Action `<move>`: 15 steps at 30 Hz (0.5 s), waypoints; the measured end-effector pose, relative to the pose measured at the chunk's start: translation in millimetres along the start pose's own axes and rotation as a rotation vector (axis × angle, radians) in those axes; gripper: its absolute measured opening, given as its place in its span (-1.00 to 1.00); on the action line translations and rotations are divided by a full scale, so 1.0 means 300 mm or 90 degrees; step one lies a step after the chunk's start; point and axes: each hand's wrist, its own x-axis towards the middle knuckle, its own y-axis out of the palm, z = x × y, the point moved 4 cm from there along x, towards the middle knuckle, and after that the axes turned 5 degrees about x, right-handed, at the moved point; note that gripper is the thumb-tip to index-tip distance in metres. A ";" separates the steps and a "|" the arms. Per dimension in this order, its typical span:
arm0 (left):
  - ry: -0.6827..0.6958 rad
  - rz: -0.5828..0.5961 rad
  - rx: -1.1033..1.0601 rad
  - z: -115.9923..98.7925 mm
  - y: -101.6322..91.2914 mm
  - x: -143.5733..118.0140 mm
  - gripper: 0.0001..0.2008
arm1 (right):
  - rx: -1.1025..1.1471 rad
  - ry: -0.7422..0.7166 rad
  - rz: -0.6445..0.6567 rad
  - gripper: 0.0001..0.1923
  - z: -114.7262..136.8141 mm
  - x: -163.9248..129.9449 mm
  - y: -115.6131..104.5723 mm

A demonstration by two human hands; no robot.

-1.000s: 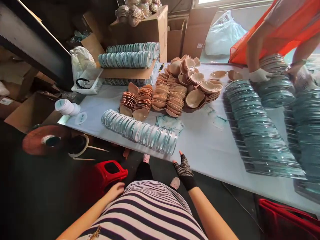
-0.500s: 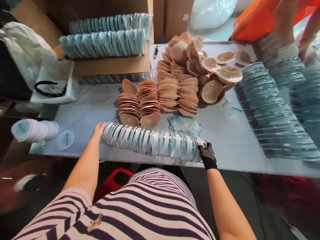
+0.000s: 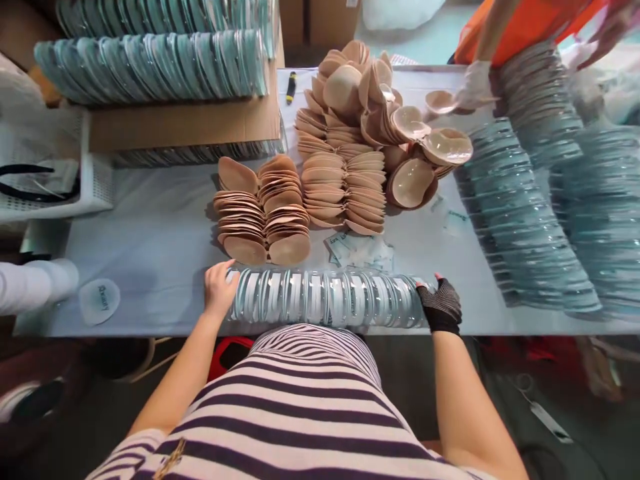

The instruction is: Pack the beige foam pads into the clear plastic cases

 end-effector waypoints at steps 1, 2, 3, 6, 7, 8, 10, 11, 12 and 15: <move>0.061 0.039 0.041 -0.060 0.011 0.046 -0.70 | -0.004 -0.080 -0.019 -0.37 0.095 -0.001 0.025; 0.104 0.085 0.084 -0.115 0.031 0.095 -0.73 | 0.005 -0.180 -0.014 -0.42 0.210 -0.012 0.066; 0.134 0.126 0.126 -0.163 0.057 0.144 -0.72 | 0.022 -0.292 0.028 -0.48 0.340 -0.036 0.124; 0.175 0.249 0.277 -0.260 0.159 0.263 -0.67 | 0.037 -0.603 0.219 -0.62 0.742 -0.185 0.332; 0.178 0.284 0.316 -0.277 0.190 0.285 -0.68 | 0.024 -0.691 0.291 -0.63 0.858 -0.253 0.398; 0.180 0.313 0.344 -0.287 0.217 0.298 -0.71 | 0.008 -0.760 0.362 -0.65 0.956 -0.321 0.458; 0.193 0.328 0.344 -0.300 0.243 0.305 -0.74 | -0.003 -0.838 0.447 -0.68 1.100 -0.433 0.542; 0.206 0.316 0.321 -0.304 0.241 0.301 -0.72 | 0.000 -0.850 0.455 -0.72 1.148 -0.469 0.566; 0.225 0.298 0.293 -0.309 0.231 0.295 -0.69 | 0.004 -0.851 0.462 -0.76 1.180 -0.491 0.580; 0.293 0.252 0.232 -0.330 0.155 0.274 -0.71 | 0.001 -0.798 0.483 -0.88 1.219 -0.489 0.580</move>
